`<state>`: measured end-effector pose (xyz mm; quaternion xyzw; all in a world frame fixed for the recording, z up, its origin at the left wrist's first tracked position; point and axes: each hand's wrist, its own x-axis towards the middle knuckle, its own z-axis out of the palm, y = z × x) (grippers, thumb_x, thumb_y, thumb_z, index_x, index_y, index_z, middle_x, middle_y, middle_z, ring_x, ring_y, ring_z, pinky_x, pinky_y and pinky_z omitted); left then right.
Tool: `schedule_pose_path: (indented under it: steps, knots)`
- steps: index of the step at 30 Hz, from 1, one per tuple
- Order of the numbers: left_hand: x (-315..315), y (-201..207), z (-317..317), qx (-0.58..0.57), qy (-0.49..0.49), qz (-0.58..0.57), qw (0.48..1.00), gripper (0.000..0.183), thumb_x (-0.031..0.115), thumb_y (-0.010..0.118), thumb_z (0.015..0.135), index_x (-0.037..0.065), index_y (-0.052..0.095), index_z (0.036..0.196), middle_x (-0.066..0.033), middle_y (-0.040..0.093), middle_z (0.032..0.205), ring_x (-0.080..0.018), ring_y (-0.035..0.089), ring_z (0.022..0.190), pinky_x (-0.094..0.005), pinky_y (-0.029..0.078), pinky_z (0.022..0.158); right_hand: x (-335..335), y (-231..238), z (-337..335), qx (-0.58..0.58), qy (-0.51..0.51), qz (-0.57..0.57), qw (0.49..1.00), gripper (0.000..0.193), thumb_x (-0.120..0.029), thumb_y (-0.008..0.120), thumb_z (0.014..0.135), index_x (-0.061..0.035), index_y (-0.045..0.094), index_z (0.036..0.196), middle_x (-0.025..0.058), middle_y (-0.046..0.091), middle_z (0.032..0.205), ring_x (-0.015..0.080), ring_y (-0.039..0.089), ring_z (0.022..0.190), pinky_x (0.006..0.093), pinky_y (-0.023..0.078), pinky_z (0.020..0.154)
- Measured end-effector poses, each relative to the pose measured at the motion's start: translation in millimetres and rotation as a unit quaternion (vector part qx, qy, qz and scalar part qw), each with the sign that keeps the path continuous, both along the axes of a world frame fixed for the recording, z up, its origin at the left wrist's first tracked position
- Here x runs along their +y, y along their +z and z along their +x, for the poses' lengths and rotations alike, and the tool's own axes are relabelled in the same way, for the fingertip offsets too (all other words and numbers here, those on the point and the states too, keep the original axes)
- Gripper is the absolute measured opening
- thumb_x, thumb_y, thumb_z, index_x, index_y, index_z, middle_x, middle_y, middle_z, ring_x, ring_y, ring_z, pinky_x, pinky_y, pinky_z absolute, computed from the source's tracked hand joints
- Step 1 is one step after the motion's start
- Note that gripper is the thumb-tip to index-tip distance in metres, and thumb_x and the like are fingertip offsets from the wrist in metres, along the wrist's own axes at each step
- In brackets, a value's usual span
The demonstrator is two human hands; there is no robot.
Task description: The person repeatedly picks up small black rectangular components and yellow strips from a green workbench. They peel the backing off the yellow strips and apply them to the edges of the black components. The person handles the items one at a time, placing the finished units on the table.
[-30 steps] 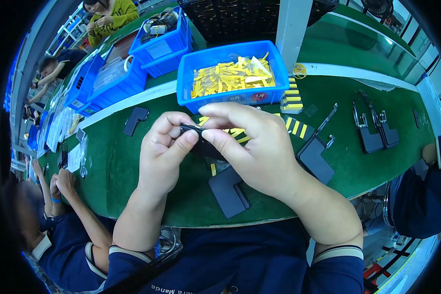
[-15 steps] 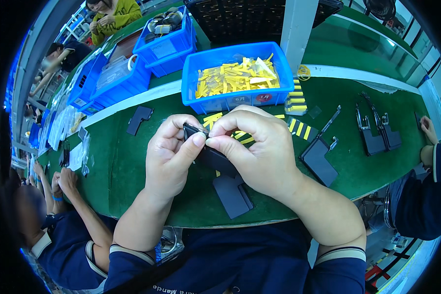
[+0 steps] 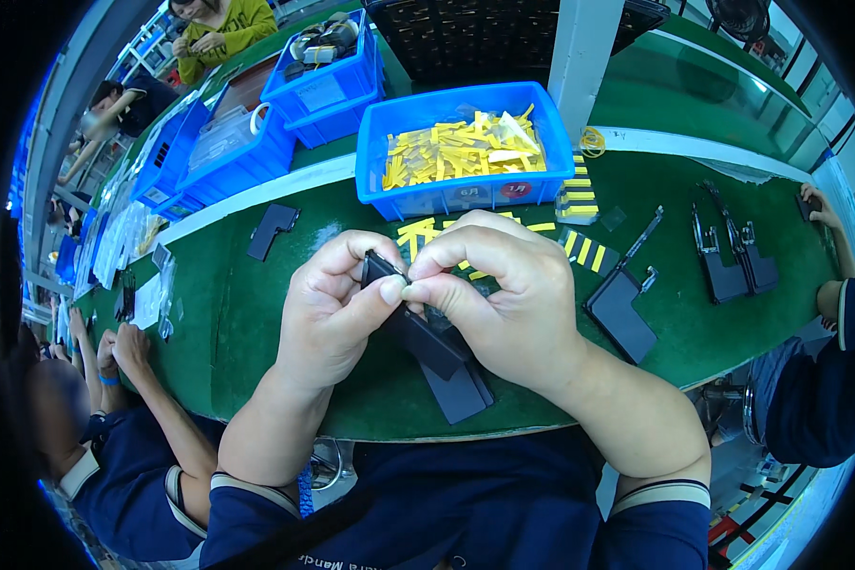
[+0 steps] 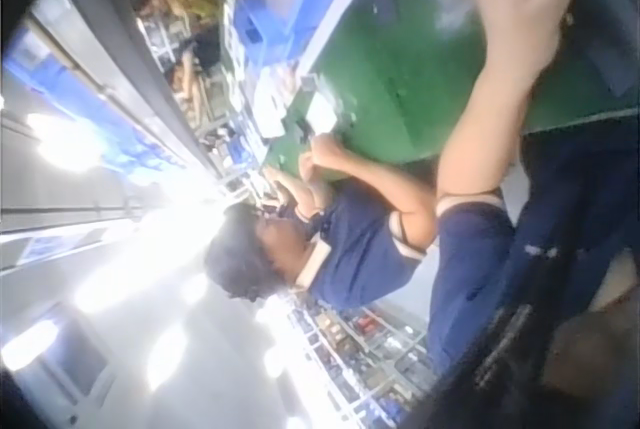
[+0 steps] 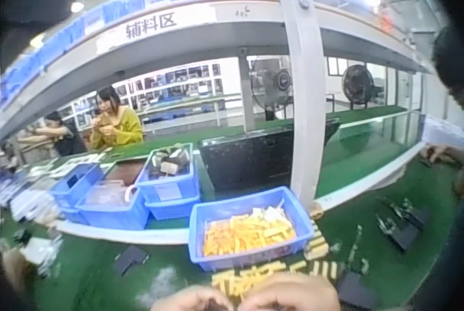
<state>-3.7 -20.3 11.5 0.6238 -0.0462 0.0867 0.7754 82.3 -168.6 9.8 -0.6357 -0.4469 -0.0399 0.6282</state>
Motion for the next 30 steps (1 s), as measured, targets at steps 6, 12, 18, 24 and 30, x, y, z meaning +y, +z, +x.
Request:
schedule_pose_path:
  steps: [6,12,18,24,30]
  knots:
    - [-0.2,-2.5,3.3,0.012,0.01,-0.027,1.0,0.016,0.006,0.057,0.089,0.001,0.052,0.103,-0.0018,0.059,0.085,-0.0056,0.055,0.076,-0.0207,0.045,0.069,0.8,-5.0,6.2,0.087,0.046,0.0,0.995,0.009,0.0,0.069,0.074,-0.0006,0.064,0.081,0.006,0.063,0.078,0.0126,0.06,0.072,0.0255,0.048,0.066]
    - [-4.3,-6.2,7.2,-0.111,0.189,0.355,0.909,0.035,0.0,0.057,0.084,0.002,0.044,0.117,-0.0147,0.064,0.091,-0.0235,0.064,0.081,-0.0321,0.05,0.069,1.7,-1.2,9.1,0.148,0.045,0.022,0.988,0.019,-0.001,0.066,0.076,0.002,0.063,0.095,0.0062,0.062,0.089,0.0126,0.06,0.081,0.0263,0.049,0.074]
    - [-11.0,-10.4,5.9,-0.126,0.175,0.417,0.883,0.052,-0.002,0.06,0.08,0.001,0.036,0.126,-0.017,0.064,0.087,-0.0342,0.064,0.08,-0.0378,0.05,0.067,3.1,-1.4,6.0,0.031,-0.014,-0.052,0.998,0.012,-0.003,0.065,0.074,0.0011,0.066,0.086,0.0097,0.063,0.079,0.0176,0.061,0.073,0.0284,0.048,0.067]
    - [-5.1,-13.7,9.7,-0.133,0.227,0.479,0.838,0.023,0.004,0.064,0.078,0.002,0.054,0.099,-0.015,0.063,0.077,-0.0313,0.064,0.069,-0.038,0.05,0.059,3.5,-4.7,7.4,0.055,-0.029,-0.048,0.997,0.01,-0.003,0.066,0.075,0.0013,0.066,0.085,0.0095,0.063,0.078,0.0172,0.061,0.072,0.0279,0.048,0.066]
    - [-5.1,-15.8,11.1,-0.128,0.24,0.494,0.825,0.015,0.007,0.064,0.079,0.002,0.056,0.091,-0.015,0.062,0.071,-0.0312,0.063,0.064,-0.0386,0.049,0.055,10.0,-15.2,6.0,0.211,0.011,-0.005,0.977,0.009,-0.002,0.065,0.079,0.0016,0.066,0.086,0.0066,0.061,0.083,0.0128,0.06,0.075,0.0246,0.049,0.07]
